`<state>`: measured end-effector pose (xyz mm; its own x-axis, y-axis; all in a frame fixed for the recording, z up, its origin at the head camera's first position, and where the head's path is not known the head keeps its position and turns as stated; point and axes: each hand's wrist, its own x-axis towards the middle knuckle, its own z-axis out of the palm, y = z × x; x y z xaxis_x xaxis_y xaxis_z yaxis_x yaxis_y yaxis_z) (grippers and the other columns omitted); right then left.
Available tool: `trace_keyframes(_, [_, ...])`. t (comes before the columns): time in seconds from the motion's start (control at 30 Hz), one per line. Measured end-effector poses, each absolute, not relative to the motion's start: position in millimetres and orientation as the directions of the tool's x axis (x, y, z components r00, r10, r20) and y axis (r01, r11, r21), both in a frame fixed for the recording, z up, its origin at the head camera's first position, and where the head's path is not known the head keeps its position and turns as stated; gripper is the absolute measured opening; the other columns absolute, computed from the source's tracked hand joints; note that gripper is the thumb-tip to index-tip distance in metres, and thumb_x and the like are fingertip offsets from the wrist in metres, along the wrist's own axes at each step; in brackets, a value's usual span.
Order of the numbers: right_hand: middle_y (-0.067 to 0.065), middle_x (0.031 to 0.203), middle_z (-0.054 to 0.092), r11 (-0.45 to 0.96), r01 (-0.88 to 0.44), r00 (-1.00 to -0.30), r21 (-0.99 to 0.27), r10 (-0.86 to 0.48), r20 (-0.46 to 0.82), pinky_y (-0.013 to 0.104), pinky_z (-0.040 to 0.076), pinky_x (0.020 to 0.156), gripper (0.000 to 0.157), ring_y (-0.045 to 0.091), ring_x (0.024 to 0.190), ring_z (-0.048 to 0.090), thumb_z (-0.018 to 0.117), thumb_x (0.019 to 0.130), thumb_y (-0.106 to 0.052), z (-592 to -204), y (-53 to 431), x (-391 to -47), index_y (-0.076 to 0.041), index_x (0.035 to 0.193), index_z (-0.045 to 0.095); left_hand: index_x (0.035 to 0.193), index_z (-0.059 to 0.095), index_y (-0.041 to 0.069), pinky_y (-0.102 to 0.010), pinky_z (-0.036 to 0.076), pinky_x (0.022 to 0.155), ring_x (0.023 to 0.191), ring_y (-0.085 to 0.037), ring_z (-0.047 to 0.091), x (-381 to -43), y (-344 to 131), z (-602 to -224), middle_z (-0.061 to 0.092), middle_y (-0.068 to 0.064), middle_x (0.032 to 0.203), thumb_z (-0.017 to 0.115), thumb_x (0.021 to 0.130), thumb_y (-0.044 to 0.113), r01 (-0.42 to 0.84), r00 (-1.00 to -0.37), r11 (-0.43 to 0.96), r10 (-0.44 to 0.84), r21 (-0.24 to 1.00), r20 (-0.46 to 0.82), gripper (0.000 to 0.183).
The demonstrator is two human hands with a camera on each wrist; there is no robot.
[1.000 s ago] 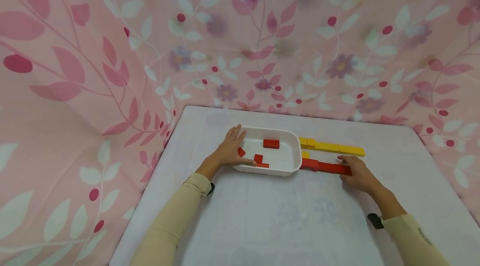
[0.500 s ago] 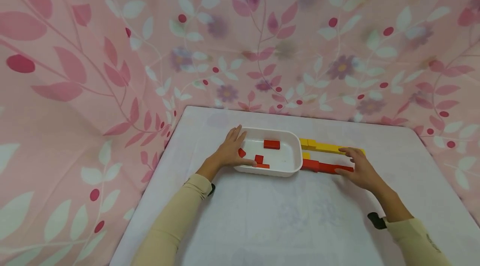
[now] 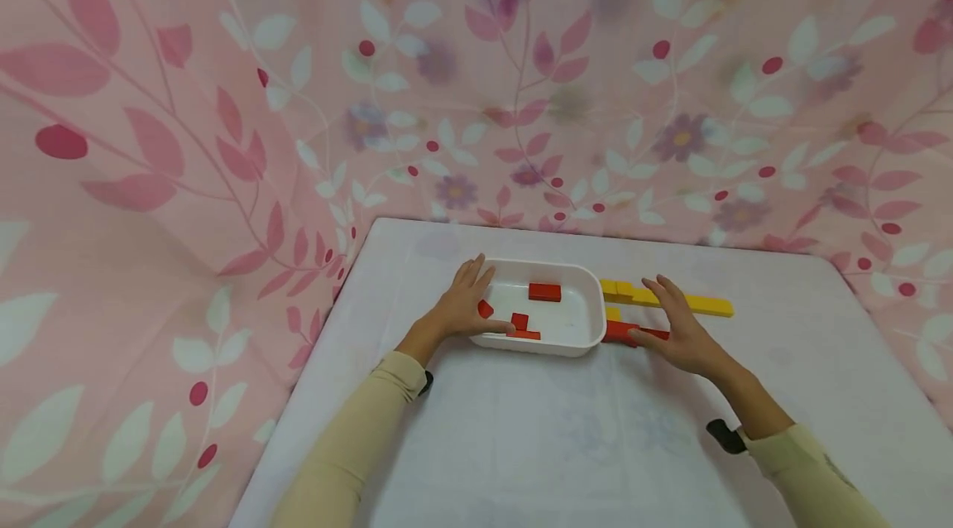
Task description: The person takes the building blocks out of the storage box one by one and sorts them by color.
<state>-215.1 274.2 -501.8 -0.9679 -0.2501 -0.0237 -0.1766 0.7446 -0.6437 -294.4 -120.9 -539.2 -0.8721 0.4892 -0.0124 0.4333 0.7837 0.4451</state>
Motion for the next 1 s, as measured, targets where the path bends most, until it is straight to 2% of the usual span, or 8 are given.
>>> trace_keyframes(0.07, [0.013,0.166,-0.012,0.762,-0.182,-0.966,-0.621,-0.255,-0.030,0.080,0.024,0.100,0.096,0.050,0.148,0.004,0.070,0.089,-0.047,-500,269,-215,-0.024,0.160,0.010,0.160,0.015,0.013,-0.054,0.025,0.120,0.154,-0.029,0.000,-294,-120,-541,0.000,-0.007,0.168,0.069,0.071,0.076,0.434,-0.873,0.783,0.488,0.445,-0.009,0.120])
trace_keyframes(0.27, [0.008,0.167,-0.016,0.778,-0.239,-0.958,-0.582,-0.288,0.008,0.082,0.020,0.102,0.089,0.051,0.148,0.009,0.066,0.092,-0.045,-501,256,-214,-0.025,0.160,0.012,0.159,0.017,0.014,-0.056,0.027,0.119,0.154,-0.030,0.001,-293,-119,-549,0.001,-0.008,0.168,0.068,0.071,0.077,0.431,-0.874,0.782,0.486,0.451,-0.007,0.120])
trace_keyframes(0.47, [0.013,0.167,-0.009,0.842,-0.370,-0.929,-0.392,-0.346,0.134,0.068,-0.003,0.118,0.079,0.048,0.149,0.006,0.059,0.095,-0.046,-498,244,-217,-0.018,0.159,0.022,0.159,0.019,0.013,-0.056,0.029,0.118,0.154,-0.029,0.002,-293,-119,-550,0.001,-0.008,0.168,0.065,0.074,0.077,0.433,-0.877,0.790,0.480,0.435,0.001,0.116])
trace_keyframes(0.57, [0.013,0.167,-0.009,0.847,-0.371,-0.928,-0.379,-0.349,0.130,0.064,-0.007,0.119,0.075,0.048,0.149,0.006,0.055,0.097,-0.046,-495,238,-218,-0.018,0.159,0.022,0.159,0.020,0.012,-0.055,0.029,0.118,0.154,-0.029,0.003,-294,-120,-549,0.001,-0.008,0.168,0.066,0.075,0.074,0.442,-0.876,0.789,0.482,0.427,0.016,0.114])
trace_keyframes(0.87, [0.013,0.167,-0.009,0.832,-0.339,-0.934,-0.439,-0.353,0.053,0.070,0.004,0.116,0.081,0.048,0.149,0.004,0.055,0.094,-0.055,-489,219,-226,-0.020,0.159,0.022,0.159,0.020,0.012,-0.055,0.029,0.118,0.154,-0.029,0.002,-296,-121,-546,0.002,-0.009,0.168,0.064,0.075,0.075,0.440,-0.876,0.789,0.482,0.430,0.011,0.113])
trace_keyframes(1.0, [0.009,0.167,-0.010,0.820,-0.333,-0.936,-0.465,-0.349,0.053,0.076,0.016,0.111,0.083,0.045,0.150,0.005,0.058,0.092,-0.055,-492,211,-230,-0.023,0.159,0.020,0.159,0.020,0.014,-0.055,0.031,0.117,0.154,-0.029,0.003,-297,-120,-547,0.003,-0.009,0.168,0.063,0.075,0.077,0.442,-0.876,0.790,0.482,0.425,0.015,0.114])
